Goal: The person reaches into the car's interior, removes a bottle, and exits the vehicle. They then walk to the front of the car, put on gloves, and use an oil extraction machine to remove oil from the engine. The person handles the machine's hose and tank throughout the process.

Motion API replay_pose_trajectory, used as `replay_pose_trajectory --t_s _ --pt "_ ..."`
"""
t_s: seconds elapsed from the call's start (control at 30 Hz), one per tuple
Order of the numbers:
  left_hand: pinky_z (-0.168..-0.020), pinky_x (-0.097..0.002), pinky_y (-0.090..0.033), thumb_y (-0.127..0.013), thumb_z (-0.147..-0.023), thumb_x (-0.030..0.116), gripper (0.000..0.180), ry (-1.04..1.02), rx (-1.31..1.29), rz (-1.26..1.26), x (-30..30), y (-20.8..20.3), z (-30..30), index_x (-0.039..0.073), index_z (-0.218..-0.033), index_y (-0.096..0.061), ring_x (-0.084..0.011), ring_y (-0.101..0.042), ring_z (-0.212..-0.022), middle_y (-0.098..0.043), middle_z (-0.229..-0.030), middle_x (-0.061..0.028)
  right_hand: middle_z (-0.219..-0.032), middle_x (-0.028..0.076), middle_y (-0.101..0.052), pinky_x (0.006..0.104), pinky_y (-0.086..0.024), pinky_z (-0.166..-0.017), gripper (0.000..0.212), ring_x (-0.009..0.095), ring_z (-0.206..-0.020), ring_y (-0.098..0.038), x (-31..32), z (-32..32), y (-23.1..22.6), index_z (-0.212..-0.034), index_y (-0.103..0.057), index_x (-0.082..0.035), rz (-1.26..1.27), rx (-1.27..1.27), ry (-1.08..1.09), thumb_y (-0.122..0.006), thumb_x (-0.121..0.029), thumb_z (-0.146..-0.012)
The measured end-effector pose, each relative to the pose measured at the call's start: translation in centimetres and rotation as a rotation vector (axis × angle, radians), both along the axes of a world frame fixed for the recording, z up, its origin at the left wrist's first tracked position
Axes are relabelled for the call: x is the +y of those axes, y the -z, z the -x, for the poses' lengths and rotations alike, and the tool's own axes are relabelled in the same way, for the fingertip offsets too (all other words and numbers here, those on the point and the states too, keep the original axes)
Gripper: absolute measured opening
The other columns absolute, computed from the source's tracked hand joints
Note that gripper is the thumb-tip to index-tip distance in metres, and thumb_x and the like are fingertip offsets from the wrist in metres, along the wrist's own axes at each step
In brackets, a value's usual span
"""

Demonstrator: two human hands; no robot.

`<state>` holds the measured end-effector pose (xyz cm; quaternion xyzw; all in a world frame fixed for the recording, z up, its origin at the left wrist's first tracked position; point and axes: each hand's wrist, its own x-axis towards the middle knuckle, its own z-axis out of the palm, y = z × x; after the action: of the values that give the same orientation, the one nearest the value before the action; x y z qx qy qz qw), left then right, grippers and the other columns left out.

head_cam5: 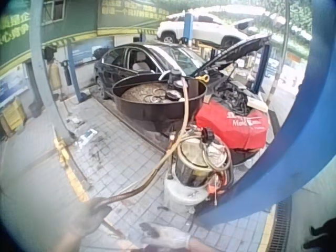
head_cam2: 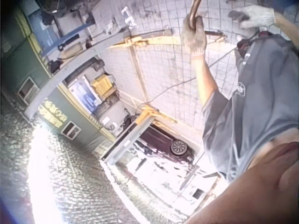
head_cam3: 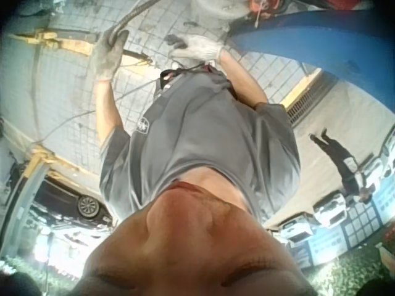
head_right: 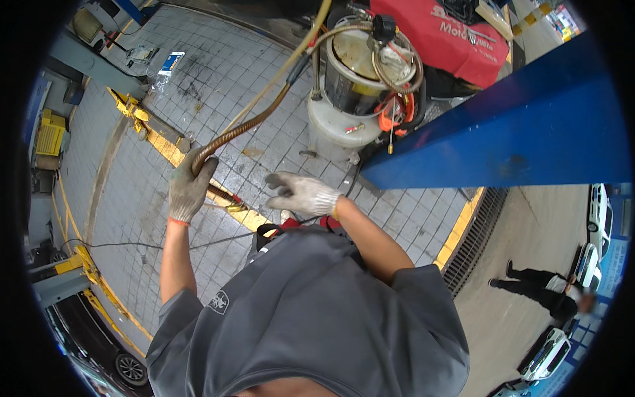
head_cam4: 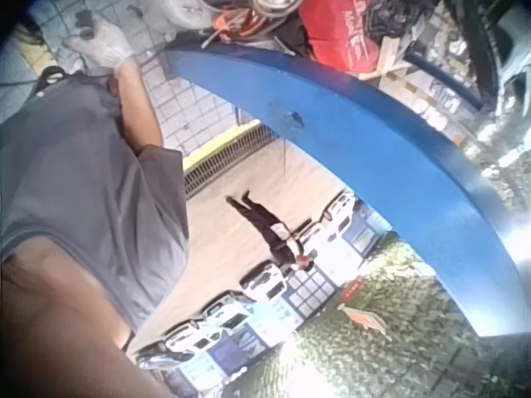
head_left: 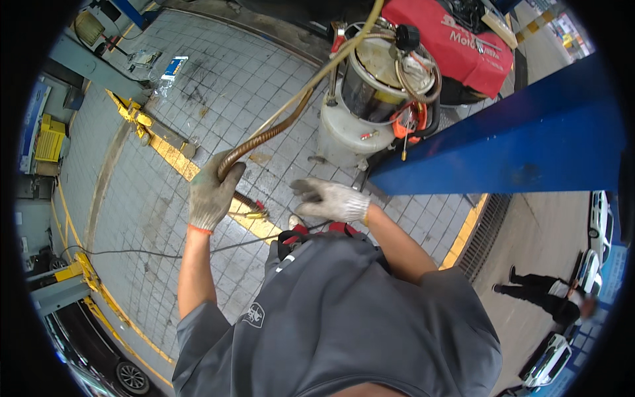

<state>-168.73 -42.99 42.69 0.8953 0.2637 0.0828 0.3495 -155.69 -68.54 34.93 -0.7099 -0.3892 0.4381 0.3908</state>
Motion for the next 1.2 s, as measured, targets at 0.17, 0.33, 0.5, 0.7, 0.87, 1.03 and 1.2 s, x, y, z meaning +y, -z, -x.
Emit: replay_pose_trajectory --t_s 0.17,0.33,0.5,0.7,0.87,1.03,1.2 --pt "-0.075 -0.0314 -0.054 -0.070 -0.102 0.036 0.043 -0.090 -0.099 0.272 -1.2 2.3 -1.7 0.006 -0.133 -0.070 -0.0138 -0.065 -0.080 -0.071 -0.092 -0.0046 -0.146 0.028 -0.060 0.0423 -0.049 -0.113 0.082 0.040 -0.135 -0.061 2.5 3.6 1.8 -0.156 -0.046 -0.003 0.059 -0.256 -0.017 -0.064 -0.057 -0.097" --pt "-0.069 -0.0283 -0.049 -0.068 -0.104 0.035 0.045 -0.268 -0.250 0.493 -2.5 5.3 -2.8 0.001 -0.133 -0.069 -0.0109 -0.059 -0.076 -0.066 -0.093 -0.0022 -0.134 0.028 -0.067 0.0406 -0.050 -0.107 0.068 0.039 -0.126 -0.065 0.0 3.3 1.8 -0.146 -0.056 0.001 0.076 0.115 0.241 -0.064 -0.049 -0.100" --pt "-0.066 -0.0281 -0.048 -0.070 -0.103 0.045 0.059 -0.322 -0.386 0.754 -3.8 9.4 -2.6 -0.003 -0.136 -0.061 -0.0099 -0.057 -0.076 -0.059 -0.091 -0.0006 -0.117 0.021 -0.074 0.0407 -0.054 -0.098 0.055 0.031 -0.111 -0.071 -3.2 2.6 1.1 -0.133 -0.066 -0.001 -0.080 0.071 0.435 -0.069 -0.045 -0.100" --pt "-0.070 -0.0318 -0.056 -0.072 -0.100 0.051 0.057 -0.460 -0.412 1.075 -4.5 14.7 -3.4 0.007 -0.132 -0.054 -0.0166 -0.066 -0.080 -0.064 -0.102 -0.0084 -0.095 0.011 -0.071 0.0369 -0.057 -0.082 0.043 0.019 -0.084 -0.070 -5.6 0.9 -2.2 -0.127 -0.067 -0.002 -0.133 0.093 0.635 -0.070 -0.037 -0.101" --pt "-0.073 -0.0349 -0.058 -0.072 -0.100 0.051 0.058 -0.450 -0.304 1.247 -4.2 19.5 -3.6 0.009 -0.136 -0.055 -0.0198 -0.067 -0.084 -0.063 -0.111 -0.0105 -0.095 0.008 -0.072 0.0344 -0.057 -0.080 0.042 0.015 -0.083 -0.070 -6.6 0.1 -4.0 -0.127 -0.067 -0.001 -0.171 0.022 0.719 -0.072 -0.033 -0.100" --pt "-0.078 -0.0336 -0.058 -0.068 -0.101 0.053 0.062 -0.411 -0.004 0.961 -5.4 20.5 -3.5 0.006 -0.139 -0.056 -0.0190 -0.066 -0.095 -0.065 -0.114 -0.0106 -0.099 0.011 -0.074 0.0362 -0.057 -0.082 0.047 0.019 -0.084 -0.072 -6.6 -1.0 -4.0 -0.127 -0.067 -0.002 -0.206 -0.029 0.706 -0.073 -0.039 -0.099" --pt "-0.106 -0.0432 -0.050 -0.073 -0.100 0.039 0.067 -0.118 -0.504 0.078 -8.4 11.3 -4.1 -0.002 -0.148 -0.051 -0.0330 -0.062 -0.126 -0.063 -0.133 -0.0233 -0.103 0.014 -0.074 0.0382 -0.057 -0.085 0.050 0.022 -0.090 -0.072 -6.4 -1.9 -5.0 -0.129 -0.066 -0.002 -0.199 -0.035 0.644 -0.073 -0.040 -0.098"
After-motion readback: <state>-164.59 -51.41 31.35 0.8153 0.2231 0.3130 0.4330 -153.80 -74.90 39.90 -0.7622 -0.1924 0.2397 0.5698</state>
